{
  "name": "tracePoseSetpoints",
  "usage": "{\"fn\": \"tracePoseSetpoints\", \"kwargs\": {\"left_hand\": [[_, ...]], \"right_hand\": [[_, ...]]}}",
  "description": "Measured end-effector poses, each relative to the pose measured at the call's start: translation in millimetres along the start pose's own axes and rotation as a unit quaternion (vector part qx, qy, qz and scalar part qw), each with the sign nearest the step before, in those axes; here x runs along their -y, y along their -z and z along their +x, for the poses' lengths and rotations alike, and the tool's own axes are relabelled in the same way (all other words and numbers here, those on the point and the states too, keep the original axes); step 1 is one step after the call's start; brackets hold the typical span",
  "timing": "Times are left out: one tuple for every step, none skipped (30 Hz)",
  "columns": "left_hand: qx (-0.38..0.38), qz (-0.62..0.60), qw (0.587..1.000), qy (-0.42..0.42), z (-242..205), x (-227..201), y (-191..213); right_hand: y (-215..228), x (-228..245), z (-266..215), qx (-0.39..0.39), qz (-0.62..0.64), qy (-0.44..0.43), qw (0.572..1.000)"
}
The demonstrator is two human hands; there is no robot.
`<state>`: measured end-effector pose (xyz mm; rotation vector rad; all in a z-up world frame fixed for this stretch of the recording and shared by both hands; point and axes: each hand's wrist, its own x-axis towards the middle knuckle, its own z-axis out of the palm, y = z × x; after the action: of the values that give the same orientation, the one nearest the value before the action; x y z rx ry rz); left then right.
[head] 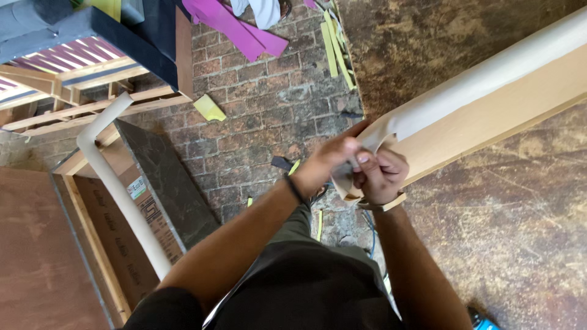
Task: The person wraps a beige fabric around a rectangular wooden frame and secures it using a pneumatic staple gun. They fold the fabric edges neatly and staple along the sides to hold the material in place.
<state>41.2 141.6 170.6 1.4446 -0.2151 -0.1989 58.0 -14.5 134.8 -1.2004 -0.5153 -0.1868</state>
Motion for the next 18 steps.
{"fn": "tracePoseSetpoints", "kwargs": {"left_hand": [[-0.017,0.063,0.998,0.017,-1.1,-2.0,-3.0],[0.002,0.063,0.998,0.02,-3.8,-4.0,-5.9],[0.025,0.064,0.997,0.019,-3.2,-6.9,-7.9],[0.048,0.065,0.997,0.018,-2.5,-9.5,-9.1],[0.048,0.12,0.991,0.014,-1.8,-10.8,-11.8],[0.048,0.175,0.983,0.008,-2.0,-11.5,-13.9],[0.049,0.228,0.972,0.008,-7.5,-10.6,-17.0],[0.05,0.23,0.972,-0.014,-13.3,-10.0,-19.3],[0.051,0.235,0.97,-0.044,-12.2,-12.4,-17.4],[0.053,0.241,0.966,-0.073,-10.9,-15.0,-15.1],[0.055,0.246,0.965,-0.077,-11.2,-15.6,-14.1],[0.057,0.251,0.963,-0.082,-11.5,-16.1,-13.4],[0.059,0.254,0.962,-0.086,-11.9,-16.3,-16.1],[0.065,0.263,0.961,-0.054,-11.7,-16.3,-19.7],[0.068,0.276,0.958,-0.023,-8.9,-16.5,-20.8],[0.071,0.289,0.955,0.008,-5.6,-16.6,-22.1],[0.072,0.284,0.956,0.005,-7.5,-17.5,-22.0],[0.074,0.28,0.957,0.002,-9.0,-18.0,-22.1]], "right_hand": [[0.8,1.0,-2.1,0.005,0.003,0.015,1.0],[2.7,2.1,-3.7,0.011,0.006,0.031,0.999],[6.7,2.7,-2.5,0.014,0.007,0.05,0.999],[13.1,4.3,-3.5,0.036,-0.013,0.012,0.999],[24.5,8.8,-9.0,0.057,-0.035,-0.028,0.997],[38.1,13.3,-17.0,0.078,-0.057,-0.067,0.993],[53.1,18.8,-31.7,0.107,-0.133,-0.073,0.983],[70.3,25.3,-47.4,0.135,-0.207,-0.079,0.966],[86.8,29.5,-57.8,0.163,-0.28,-0.077,0.943],[100.7,36.0,-78.4,0.076,-0.36,-0.141,0.919],[116.0,47.8,-109.5,-0.013,-0.435,-0.206,0.877],[131.6,57.1,-139.1,-0.107,-0.49,-0.28,0.818],[152.8,70.6,-168.0,-0.129,-0.566,-0.308,0.754],[168.1,82.0,-203.4,-0.119,-0.723,-0.253,0.632],[184.4,88.8,-235.2,-0.113,-0.724,-0.332,0.594],[200.9,93.3,-264.6,-0.106,-0.719,-0.41,0.552],[209.4,89.2,-293.7,-0.15,-0.712,-0.433,0.531],[216.3,80.0,-319.0,-0.194,-0.704,-0.456,0.509]]}}
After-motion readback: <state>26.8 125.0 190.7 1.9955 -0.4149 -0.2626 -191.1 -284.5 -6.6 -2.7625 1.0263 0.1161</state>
